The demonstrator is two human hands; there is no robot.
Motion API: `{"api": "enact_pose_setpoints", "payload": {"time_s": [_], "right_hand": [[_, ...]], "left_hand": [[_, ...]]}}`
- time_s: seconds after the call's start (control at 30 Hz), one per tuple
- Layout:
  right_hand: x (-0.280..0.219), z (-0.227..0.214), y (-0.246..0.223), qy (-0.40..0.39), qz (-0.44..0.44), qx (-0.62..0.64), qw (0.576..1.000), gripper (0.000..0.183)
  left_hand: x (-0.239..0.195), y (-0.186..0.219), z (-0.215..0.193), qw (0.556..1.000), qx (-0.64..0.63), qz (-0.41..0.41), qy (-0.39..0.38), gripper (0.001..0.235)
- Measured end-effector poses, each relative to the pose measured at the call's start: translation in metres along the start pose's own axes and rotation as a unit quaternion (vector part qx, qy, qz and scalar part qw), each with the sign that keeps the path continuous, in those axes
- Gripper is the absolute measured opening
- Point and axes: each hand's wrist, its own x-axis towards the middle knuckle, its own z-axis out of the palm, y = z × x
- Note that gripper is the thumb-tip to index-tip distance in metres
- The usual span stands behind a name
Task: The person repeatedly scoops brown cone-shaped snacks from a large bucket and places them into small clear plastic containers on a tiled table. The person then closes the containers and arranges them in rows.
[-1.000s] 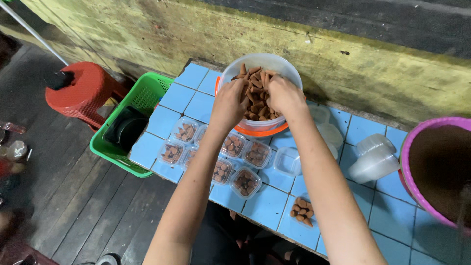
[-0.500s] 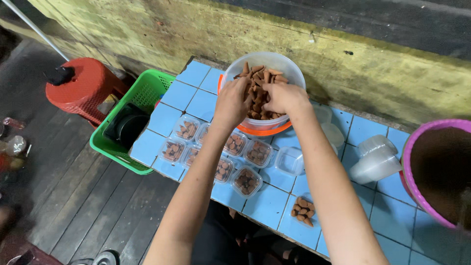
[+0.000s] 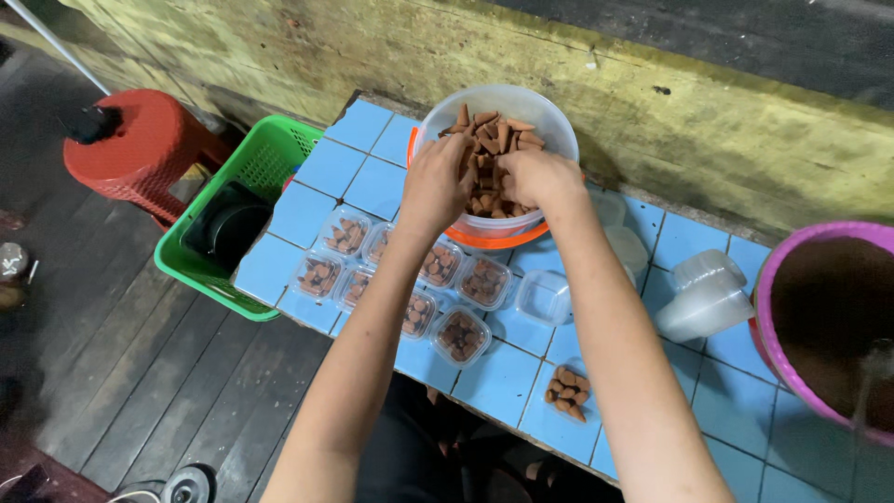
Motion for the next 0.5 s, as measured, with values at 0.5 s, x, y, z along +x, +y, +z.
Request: {"api": "enact_pose_setpoints", "payload": {"time_s": [0.5], "right_hand": [[-0.063, 0.013, 0.034, 0.438, -0.256, 0.271, 0.818, 0.028]], "left_hand": [[0.006, 0.007, -0.009, 0.997, -0.052, -0.047, -0.031, 0.026]]}}
